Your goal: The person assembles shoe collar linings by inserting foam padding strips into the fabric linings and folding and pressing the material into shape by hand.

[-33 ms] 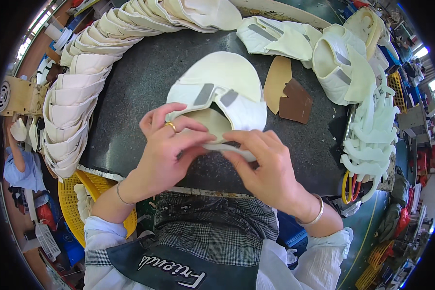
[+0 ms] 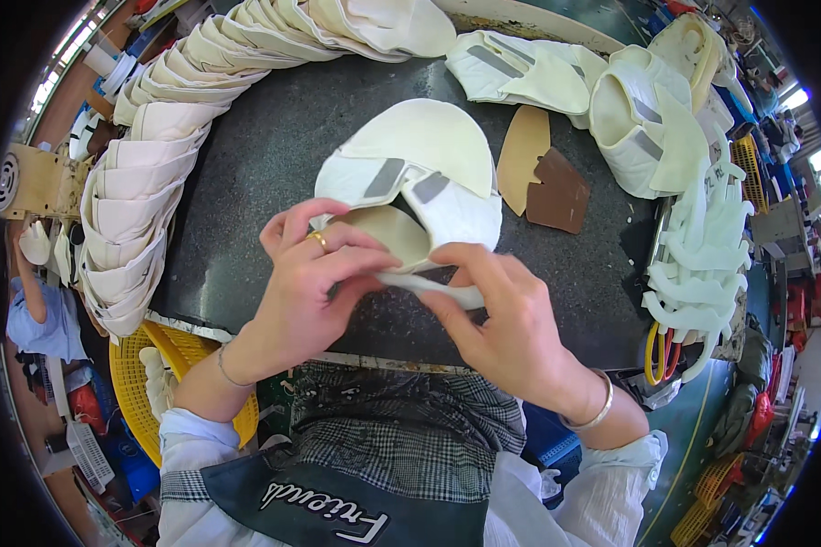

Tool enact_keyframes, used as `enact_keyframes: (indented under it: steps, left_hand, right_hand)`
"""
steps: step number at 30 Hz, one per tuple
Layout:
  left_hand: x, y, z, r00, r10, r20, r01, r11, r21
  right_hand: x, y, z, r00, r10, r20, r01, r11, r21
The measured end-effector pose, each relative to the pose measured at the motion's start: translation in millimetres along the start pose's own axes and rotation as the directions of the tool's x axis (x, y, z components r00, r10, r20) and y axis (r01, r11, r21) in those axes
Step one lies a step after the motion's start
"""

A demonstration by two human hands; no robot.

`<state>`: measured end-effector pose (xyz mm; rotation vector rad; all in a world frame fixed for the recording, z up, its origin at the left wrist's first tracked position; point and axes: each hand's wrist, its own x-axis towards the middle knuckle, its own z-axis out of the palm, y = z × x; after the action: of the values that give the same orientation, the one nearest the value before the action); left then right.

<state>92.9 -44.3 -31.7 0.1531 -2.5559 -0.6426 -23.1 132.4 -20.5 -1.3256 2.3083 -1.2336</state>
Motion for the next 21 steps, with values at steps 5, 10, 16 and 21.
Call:
enact_keyframes:
  steps: [5, 10, 16, 21]
  left_hand:
    - [-10, -8, -10, 0.99, -0.017, 0.143, 0.019, 1.0, -0.011]
    - [-10, -8, -16, 0.985, 0.029, 0.172, -0.033, 0.999, 0.024]
    - [-15, -11, -22, 0.971, 0.058, 0.232, -0.081, 0.993, 0.089]
    - [-6, -15, -29, 0.99, 0.064, 0.123, -0.096, 0.958, 0.269]
  right_hand:
    - [7, 12, -16, 0.996, 0.034, 0.083, -0.045, 0.99, 0.134]
    - [31, 4, -18, 0.972, -0.054, 0.23, 0.038, 0.997, 0.074]
    - [67, 5, -24, 0.811, -0.258, 0.525, 0.334, 0.941, -0.054]
    - [75, 8, -33, 0.752, -0.259, 0.606, 0.37, 0.927, -0.063]
